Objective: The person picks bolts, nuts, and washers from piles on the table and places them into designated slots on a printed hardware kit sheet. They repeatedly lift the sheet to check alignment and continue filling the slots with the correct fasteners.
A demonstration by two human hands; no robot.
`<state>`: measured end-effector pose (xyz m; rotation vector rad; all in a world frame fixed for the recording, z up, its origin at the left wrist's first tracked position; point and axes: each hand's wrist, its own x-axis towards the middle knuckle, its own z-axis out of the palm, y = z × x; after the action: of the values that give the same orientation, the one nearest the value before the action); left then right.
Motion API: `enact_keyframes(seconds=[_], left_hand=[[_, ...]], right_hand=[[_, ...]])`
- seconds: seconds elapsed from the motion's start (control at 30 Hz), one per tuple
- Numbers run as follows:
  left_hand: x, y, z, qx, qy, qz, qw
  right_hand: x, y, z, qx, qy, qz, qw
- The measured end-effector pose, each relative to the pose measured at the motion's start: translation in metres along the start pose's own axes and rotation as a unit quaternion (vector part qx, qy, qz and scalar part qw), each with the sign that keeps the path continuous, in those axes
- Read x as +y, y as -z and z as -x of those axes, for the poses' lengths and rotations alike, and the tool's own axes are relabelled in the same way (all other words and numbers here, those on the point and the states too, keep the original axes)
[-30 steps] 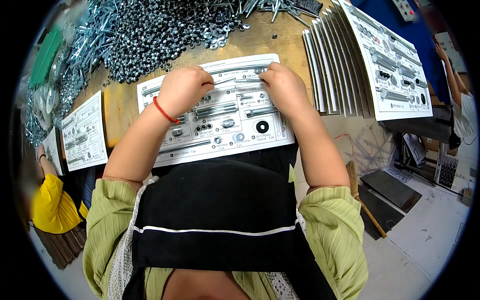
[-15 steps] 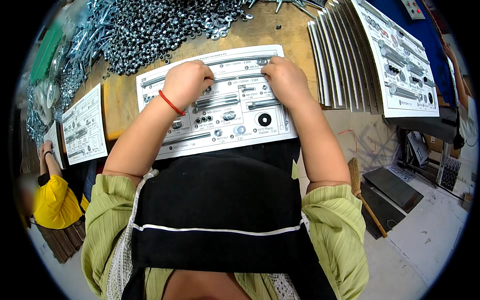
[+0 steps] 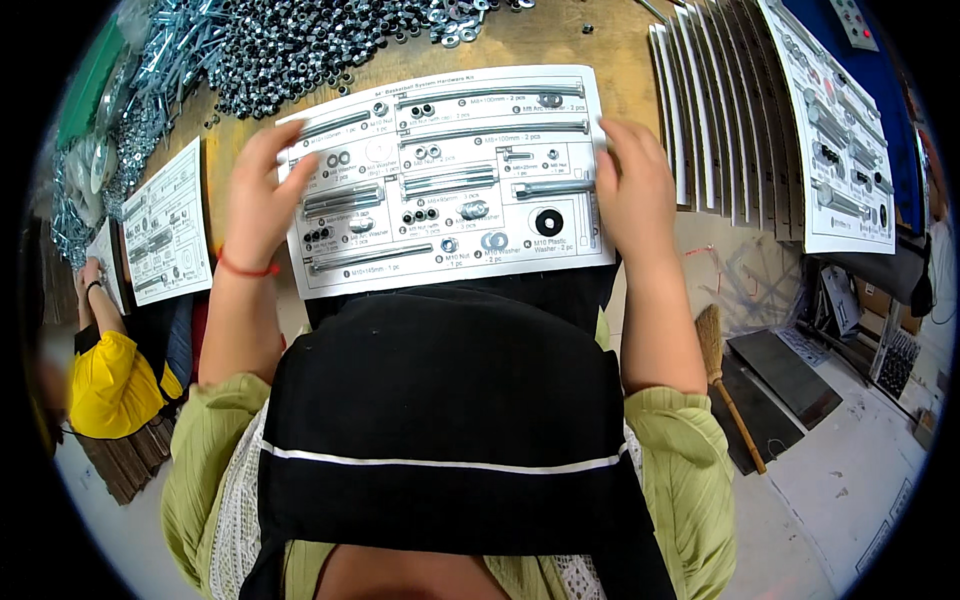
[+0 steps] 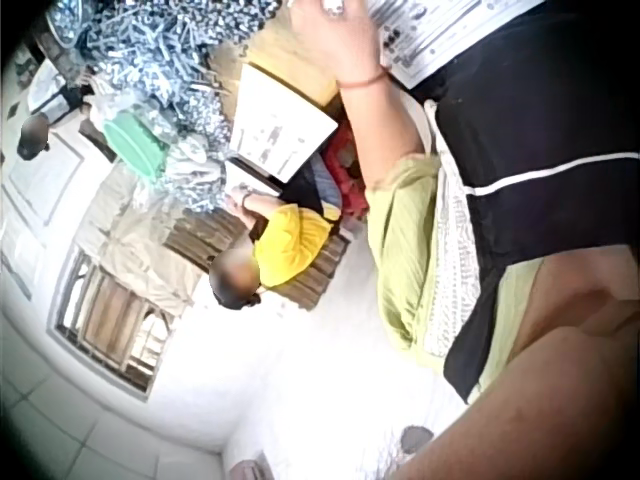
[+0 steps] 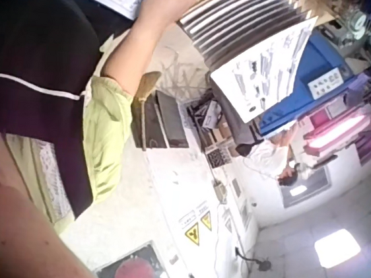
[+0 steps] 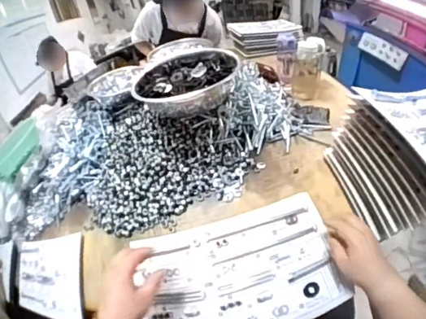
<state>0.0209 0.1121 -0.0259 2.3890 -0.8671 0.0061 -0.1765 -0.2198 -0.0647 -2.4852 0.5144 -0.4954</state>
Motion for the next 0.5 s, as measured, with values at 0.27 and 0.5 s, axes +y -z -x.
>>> enact_keyframes(seconds=[0.27, 0.5], left_hand=[[-0.033, 0.007, 0.086, -0.078, 0.227, 0.129, 0.962], [-0.031, 0.009, 0.052, 0.040, 0.433, 0.498, 0.750]], right_hand=[[-0.004, -0.017, 0.062, -0.012, -0.116, -0.015, 0.993], [-0.013, -0.018, 0.045, 0.021, -0.263, -0.355, 0.897]])
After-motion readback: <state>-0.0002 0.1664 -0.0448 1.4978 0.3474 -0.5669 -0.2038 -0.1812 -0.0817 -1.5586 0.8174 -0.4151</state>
